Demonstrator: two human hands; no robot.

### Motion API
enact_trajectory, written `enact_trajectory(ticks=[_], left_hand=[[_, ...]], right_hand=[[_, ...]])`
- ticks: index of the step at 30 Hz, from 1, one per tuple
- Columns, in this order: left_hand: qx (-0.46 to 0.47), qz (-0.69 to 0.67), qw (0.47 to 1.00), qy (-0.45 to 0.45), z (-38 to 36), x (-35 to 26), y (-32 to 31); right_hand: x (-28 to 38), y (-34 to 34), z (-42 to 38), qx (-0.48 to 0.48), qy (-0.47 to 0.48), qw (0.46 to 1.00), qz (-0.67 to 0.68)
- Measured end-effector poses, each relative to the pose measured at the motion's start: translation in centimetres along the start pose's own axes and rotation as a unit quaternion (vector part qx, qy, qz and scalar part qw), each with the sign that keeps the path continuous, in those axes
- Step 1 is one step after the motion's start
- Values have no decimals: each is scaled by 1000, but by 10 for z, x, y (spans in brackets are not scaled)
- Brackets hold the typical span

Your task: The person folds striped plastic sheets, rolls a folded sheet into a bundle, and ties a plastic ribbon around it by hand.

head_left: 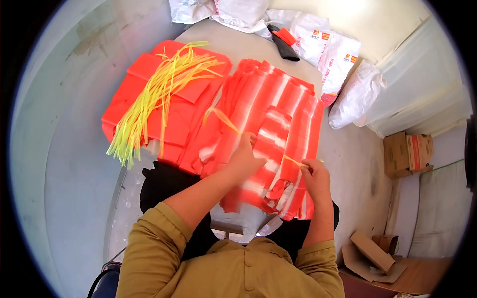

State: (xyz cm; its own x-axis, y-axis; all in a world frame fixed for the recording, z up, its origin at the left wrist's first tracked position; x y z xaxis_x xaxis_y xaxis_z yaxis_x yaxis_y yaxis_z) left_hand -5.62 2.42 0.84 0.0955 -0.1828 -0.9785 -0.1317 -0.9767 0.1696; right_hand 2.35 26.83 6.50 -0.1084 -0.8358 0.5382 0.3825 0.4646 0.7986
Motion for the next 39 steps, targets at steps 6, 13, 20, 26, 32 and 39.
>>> enact_trajectory(ticks=[6, 13, 20, 26, 32, 39], left_hand=[[49, 94, 994, -11, 2, -14, 5], [62, 155, 985, -52, 1, -30, 11], [57, 257, 961, -83, -3, -37, 13], [17, 352, 923, -157, -11, -52, 25], [-11, 365, 901, -234, -6, -40, 22], [-18, 438, 858, -268, -5, -46, 26]], right_hand=[[-20, 18, -5, -33, -11, 998, -50], [-29, 25, -7, -37, -36, 991, -122], [13, -12, -6, -44, 108, 985, -126], [24, -27, 4, 21, 86, 982, -165], [33, -22, -6, 209, -126, 957, 159], [17, -40, -2, 128, -268, 838, 458]])
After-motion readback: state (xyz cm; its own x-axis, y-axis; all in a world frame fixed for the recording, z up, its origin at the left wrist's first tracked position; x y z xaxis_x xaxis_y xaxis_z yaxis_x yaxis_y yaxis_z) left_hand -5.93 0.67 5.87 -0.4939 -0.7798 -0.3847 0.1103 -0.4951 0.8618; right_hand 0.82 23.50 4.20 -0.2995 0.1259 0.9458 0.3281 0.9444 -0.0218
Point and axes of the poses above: each hand's wrist, its own z-axis towards the middle knuckle, its own y-axis out of the back of the hand, x = y × z, the point moved 4 cm from there along z, towards the middle knuckle, and after that the axes turned 11 degrees about -x, right-handed, at the moved point
